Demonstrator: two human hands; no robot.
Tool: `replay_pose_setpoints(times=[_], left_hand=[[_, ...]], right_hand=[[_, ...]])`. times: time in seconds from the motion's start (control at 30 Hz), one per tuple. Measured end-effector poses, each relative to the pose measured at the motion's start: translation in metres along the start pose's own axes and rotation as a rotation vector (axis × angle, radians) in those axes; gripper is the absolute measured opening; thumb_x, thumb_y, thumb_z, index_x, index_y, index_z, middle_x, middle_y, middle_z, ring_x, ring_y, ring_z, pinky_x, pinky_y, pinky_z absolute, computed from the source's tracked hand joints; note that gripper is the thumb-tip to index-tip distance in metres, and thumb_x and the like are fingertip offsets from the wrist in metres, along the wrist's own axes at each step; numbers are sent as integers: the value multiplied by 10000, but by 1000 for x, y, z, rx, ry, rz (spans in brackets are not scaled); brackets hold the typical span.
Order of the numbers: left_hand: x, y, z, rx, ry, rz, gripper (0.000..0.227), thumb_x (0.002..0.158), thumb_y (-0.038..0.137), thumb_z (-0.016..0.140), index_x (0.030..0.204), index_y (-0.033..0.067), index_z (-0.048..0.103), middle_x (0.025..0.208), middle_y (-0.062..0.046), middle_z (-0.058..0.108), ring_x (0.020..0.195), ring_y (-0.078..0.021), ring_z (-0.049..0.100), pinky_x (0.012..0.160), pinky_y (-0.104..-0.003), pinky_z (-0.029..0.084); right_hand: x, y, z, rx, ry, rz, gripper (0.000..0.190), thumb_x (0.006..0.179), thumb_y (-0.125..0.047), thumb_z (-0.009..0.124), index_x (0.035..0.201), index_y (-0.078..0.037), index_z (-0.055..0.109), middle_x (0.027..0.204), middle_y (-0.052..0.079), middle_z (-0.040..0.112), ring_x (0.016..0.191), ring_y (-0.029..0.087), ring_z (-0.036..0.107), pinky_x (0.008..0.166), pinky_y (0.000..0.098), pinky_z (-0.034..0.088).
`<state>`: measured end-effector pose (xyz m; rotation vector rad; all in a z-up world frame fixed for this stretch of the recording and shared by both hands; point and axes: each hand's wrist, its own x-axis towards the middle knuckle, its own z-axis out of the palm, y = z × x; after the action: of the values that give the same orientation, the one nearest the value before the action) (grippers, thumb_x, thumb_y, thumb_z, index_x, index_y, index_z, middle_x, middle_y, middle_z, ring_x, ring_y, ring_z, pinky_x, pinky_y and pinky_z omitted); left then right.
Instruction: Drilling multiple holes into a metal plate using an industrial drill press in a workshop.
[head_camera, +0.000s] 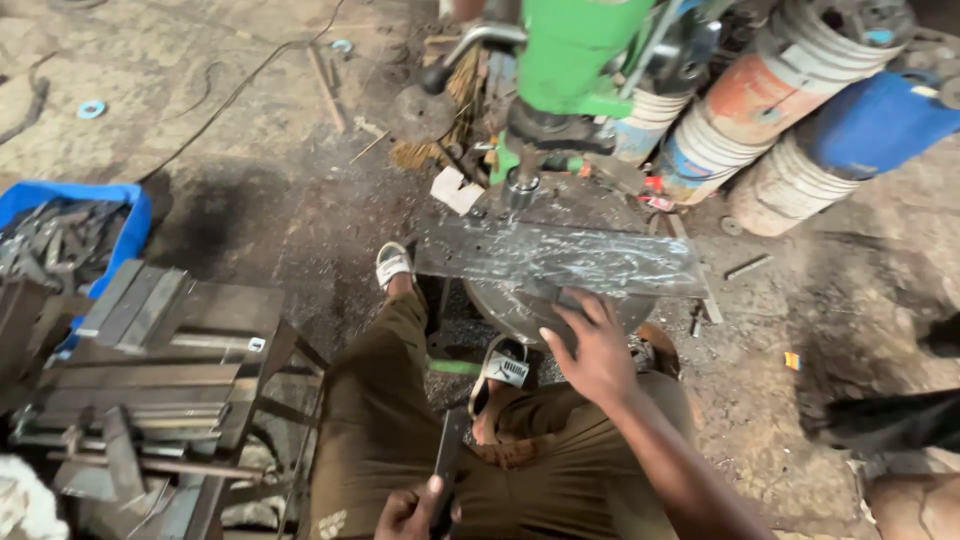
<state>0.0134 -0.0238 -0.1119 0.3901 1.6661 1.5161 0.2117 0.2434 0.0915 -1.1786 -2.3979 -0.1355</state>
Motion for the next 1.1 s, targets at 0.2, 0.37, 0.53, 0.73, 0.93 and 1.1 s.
replay_pose_setpoints(times=[0.2,0.37,0.53,0.73,0.93,1.1], left_hand=[[6,57,7,-19,-292,-193,277,893,214,781,787,-42,784,545,-57,648,410,-114,490,400,-286,345],[-2,88,14,447,-208,83,305,805,197,864,1086,80,833,615,-127,748,485,-103,603,481,-312,480],[-16,129,14,661,-109,503,431,678,283,910,1056,100,814,874,-163,798,725,-263,812,640,-382,628],[-17,152,2,872,-72,499,537,683,379,916,1141,125,795,1066,-197,764,800,-347,792,678,-438,640],[30,110,-39,640,37,901,522,860,430,856,1093,-21,738,865,-158,785,723,-286,797,602,-406,618],[25,264,-62,886,165,589,425,835,472,756,987,76,782,765,-138,760,533,-280,736,468,-435,567]], right_hand=[[-61,-46,2,749,-550,433,480,935,-512,595,1225,-163,752,1026,19,794,757,161,649,641,333,520],[-101,-76,12,1289,-631,480,446,974,-428,677,1126,-17,756,865,-26,657,728,38,489,650,225,406],[-135,-70,64,1446,-593,622,370,976,-338,708,1093,12,708,828,-39,611,784,54,529,704,238,448],[-113,-70,72,1775,-550,804,338,965,-282,663,1068,39,685,907,71,726,803,158,647,707,316,511],[-174,0,201,1970,-448,1045,350,997,-235,630,1187,51,696,1004,159,746,873,252,699,783,391,539],[-222,72,310,1488,-417,697,374,979,-169,570,1287,27,652,1250,115,681,1154,196,628,1008,325,459]])
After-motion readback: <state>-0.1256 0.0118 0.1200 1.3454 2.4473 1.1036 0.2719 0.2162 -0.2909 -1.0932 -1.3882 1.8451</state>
